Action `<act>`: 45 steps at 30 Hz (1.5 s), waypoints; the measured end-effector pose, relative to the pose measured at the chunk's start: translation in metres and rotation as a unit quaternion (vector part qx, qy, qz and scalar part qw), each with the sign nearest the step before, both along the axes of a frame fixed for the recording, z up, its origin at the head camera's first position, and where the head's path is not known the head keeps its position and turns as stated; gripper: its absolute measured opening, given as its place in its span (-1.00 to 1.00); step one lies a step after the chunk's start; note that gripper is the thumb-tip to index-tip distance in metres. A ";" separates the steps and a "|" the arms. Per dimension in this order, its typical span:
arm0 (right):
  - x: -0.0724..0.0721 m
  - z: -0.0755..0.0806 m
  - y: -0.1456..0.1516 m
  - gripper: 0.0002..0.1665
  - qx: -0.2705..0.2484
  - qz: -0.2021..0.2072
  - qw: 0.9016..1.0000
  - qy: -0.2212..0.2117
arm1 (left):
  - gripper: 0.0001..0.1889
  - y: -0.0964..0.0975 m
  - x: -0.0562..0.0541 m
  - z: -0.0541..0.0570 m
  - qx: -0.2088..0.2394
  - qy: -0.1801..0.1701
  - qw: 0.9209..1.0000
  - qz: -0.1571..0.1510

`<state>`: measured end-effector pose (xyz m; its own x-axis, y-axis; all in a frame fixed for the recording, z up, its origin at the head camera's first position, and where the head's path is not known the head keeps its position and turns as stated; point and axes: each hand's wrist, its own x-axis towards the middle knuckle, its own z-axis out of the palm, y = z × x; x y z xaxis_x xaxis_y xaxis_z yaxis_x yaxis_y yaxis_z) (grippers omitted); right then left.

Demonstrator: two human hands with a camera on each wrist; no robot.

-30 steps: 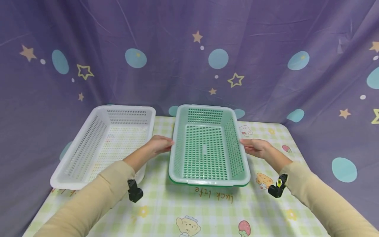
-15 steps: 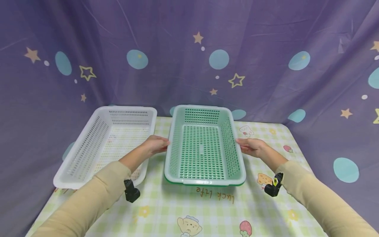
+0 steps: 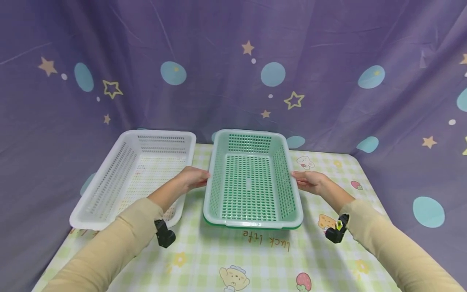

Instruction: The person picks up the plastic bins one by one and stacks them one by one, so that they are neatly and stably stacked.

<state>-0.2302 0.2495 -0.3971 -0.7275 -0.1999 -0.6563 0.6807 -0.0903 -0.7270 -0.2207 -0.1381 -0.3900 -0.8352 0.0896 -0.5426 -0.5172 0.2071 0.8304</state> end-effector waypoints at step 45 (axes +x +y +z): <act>-0.008 0.061 -0.081 -0.36 0.253 0.113 0.941 0.192 | -0.46 -0.121 0.021 0.060 -0.118 0.130 0.984 0.022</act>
